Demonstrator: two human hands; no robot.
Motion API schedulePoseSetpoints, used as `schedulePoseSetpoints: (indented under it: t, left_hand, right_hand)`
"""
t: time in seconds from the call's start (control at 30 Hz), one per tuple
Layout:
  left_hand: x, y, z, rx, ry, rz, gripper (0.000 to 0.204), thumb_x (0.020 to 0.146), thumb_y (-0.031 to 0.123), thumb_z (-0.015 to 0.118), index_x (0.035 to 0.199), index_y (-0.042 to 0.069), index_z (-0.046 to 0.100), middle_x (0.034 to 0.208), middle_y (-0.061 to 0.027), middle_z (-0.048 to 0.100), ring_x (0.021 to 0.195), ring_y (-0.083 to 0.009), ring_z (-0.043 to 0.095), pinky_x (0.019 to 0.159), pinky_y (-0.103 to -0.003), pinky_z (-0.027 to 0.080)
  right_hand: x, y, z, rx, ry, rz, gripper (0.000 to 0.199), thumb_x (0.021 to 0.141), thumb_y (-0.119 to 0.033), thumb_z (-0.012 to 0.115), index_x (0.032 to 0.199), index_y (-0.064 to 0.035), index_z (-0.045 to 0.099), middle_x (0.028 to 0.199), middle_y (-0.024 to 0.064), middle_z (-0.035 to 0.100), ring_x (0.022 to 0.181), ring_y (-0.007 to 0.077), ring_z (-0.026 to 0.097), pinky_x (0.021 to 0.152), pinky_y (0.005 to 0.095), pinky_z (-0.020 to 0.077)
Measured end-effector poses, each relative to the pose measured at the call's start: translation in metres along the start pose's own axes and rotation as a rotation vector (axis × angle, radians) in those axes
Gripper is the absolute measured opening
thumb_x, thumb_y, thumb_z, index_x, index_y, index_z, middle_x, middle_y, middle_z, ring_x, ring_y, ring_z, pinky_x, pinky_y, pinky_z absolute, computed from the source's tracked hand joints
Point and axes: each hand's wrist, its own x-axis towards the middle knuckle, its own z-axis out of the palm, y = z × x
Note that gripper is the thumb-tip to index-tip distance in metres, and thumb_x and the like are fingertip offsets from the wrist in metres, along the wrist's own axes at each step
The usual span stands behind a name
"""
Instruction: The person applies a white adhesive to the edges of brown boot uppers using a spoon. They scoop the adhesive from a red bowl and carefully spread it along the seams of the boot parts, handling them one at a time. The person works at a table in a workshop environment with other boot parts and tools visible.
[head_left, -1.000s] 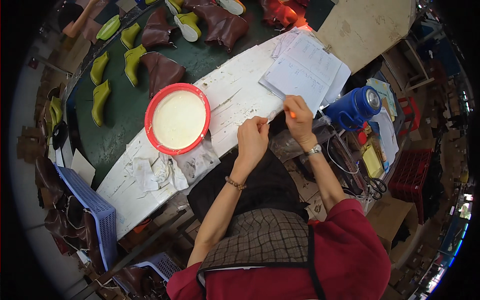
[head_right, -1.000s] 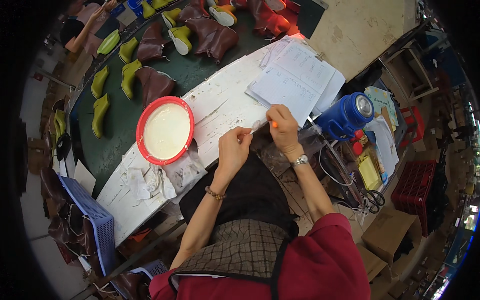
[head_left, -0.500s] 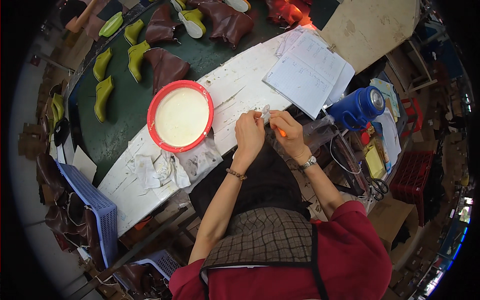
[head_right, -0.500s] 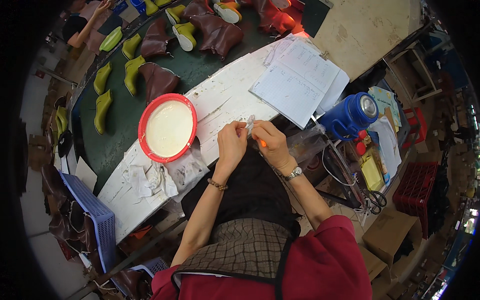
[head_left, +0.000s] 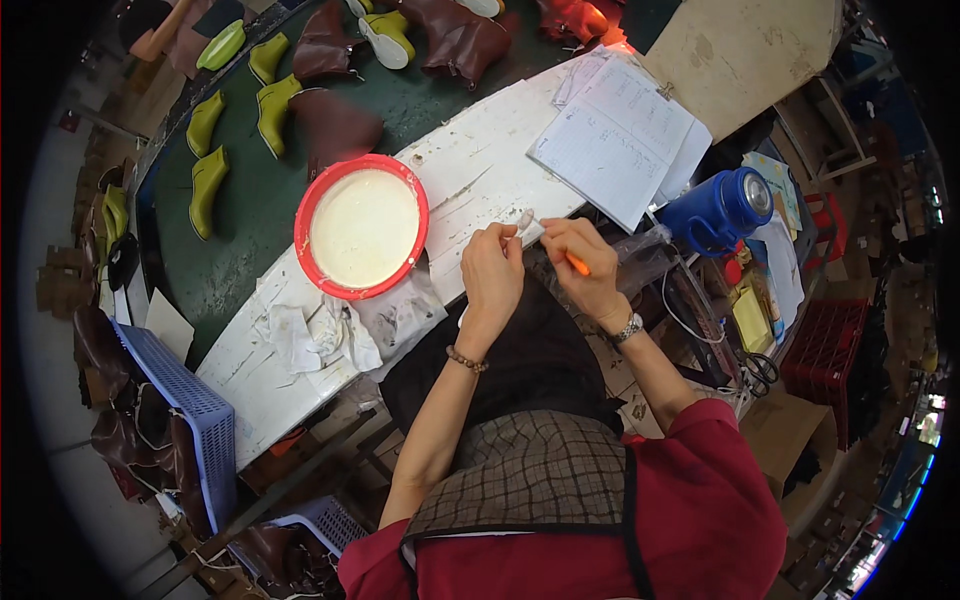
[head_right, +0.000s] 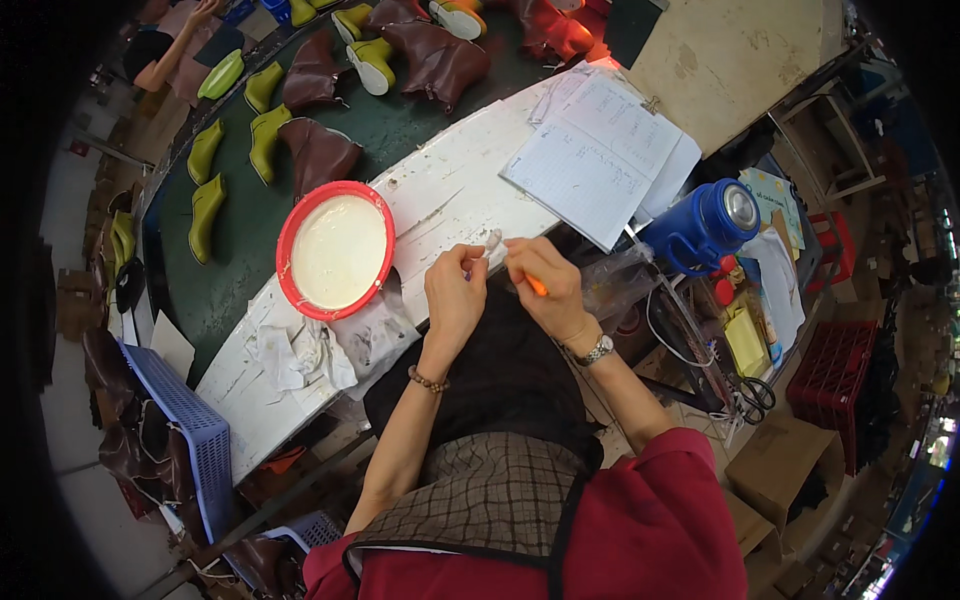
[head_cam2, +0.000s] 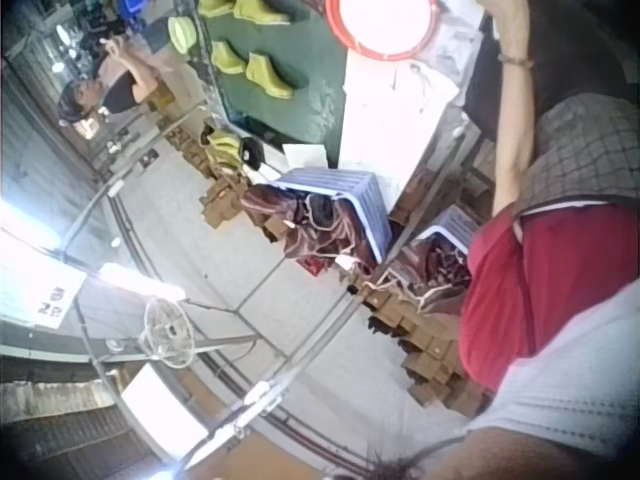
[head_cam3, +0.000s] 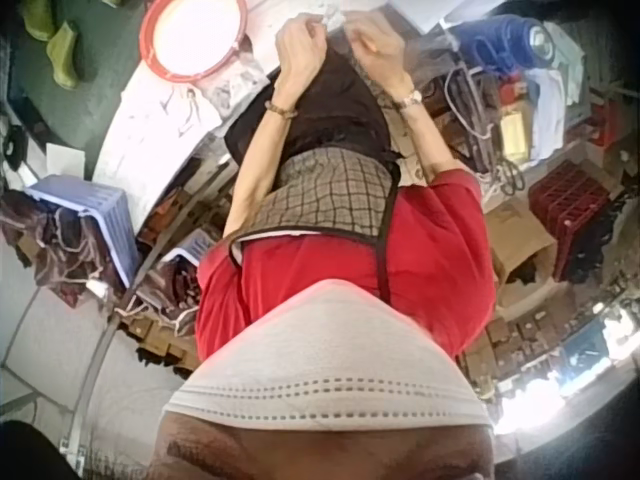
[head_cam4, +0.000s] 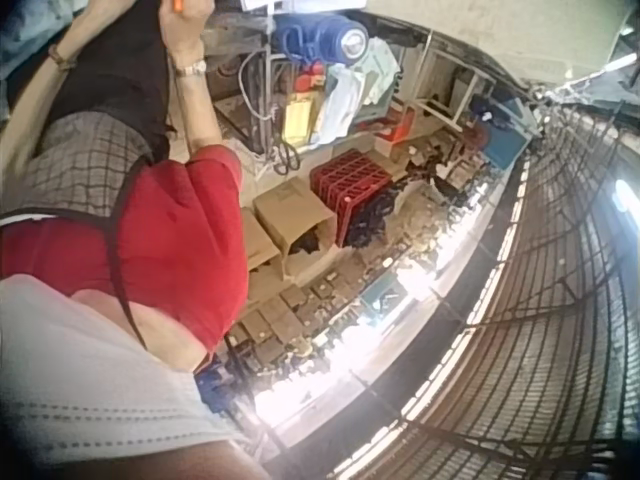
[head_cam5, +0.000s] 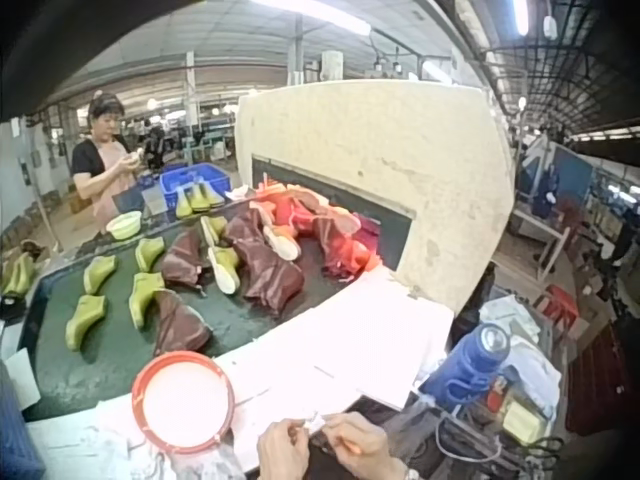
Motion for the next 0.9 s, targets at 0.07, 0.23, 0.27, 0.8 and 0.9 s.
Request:
schedulePoseSetpoints:
  t: [0.07,0.23,0.27,0.8,0.9]
  left_hand:
    - [0.001,-0.001,0.000,0.010,-0.009,0.003,0.015,0.088,0.007,0.070,0.098,-0.003,0.071,0.082,-0.0194,0.070,0.076,-0.0323,0.069,0.071,-0.042,0.053]
    - [-0.002,-0.007,0.007,0.016,-0.025,-0.009,0.015,0.088,0.007,0.070,0.098,-0.003,0.071,0.084,-0.0198,0.070,0.077,-0.0327,0.069,0.072,-0.042,0.054]
    - [-0.002,-0.007,0.008,0.028,-0.029,-0.012,0.015,0.088,0.008,0.070,0.098,-0.003,0.071,0.085,-0.0199,0.071,0.077,-0.0328,0.069,0.073,-0.042,0.054]
    - [-0.001,-0.007,0.007,0.050,-0.054,-0.028,0.015,0.088,0.009,0.069,0.098,-0.003,0.072,0.082,-0.0202,0.071,0.078,-0.0340,0.070,0.073,-0.043,0.054]
    - [-0.001,-0.008,0.007,0.052,-0.053,-0.020,0.015,0.088,0.008,0.069,0.098,-0.003,0.072,0.082,-0.0204,0.070,0.077,-0.0342,0.070,0.072,-0.043,0.054]
  right_hand:
    - [-0.004,-0.001,0.004,0.000,-0.022,0.020,0.022,0.073,0.015,0.067,0.082,-0.0023,0.057,0.091,0.0108,0.064,0.099,0.0298,0.072,0.077,0.0353,0.0566]
    - [-0.009,0.004,0.008,-0.069,-0.077,-0.006,0.024,0.071,0.015,0.068,0.080,-0.0035,0.056,0.093,0.0108,0.062,0.100,0.0311,0.071,0.077,0.0366,0.0572]
    - [-0.010,0.004,0.009,-0.084,-0.074,-0.020,0.024,0.071,0.015,0.068,0.080,-0.0037,0.056,0.093,0.0109,0.062,0.101,0.0313,0.070,0.077,0.0366,0.0572]
    - [-0.012,0.008,0.006,-0.113,-0.120,-0.045,0.023,0.073,0.012,0.069,0.081,-0.0047,0.055,0.094,0.0109,0.062,0.103,0.0312,0.069,0.077,0.0364,0.0570]
    - [-0.015,0.014,0.008,-0.154,-0.140,-0.096,0.022,0.074,0.010,0.069,0.081,-0.0046,0.055,0.096,0.0107,0.062,0.104,0.0317,0.069,0.078,0.0367,0.0574]
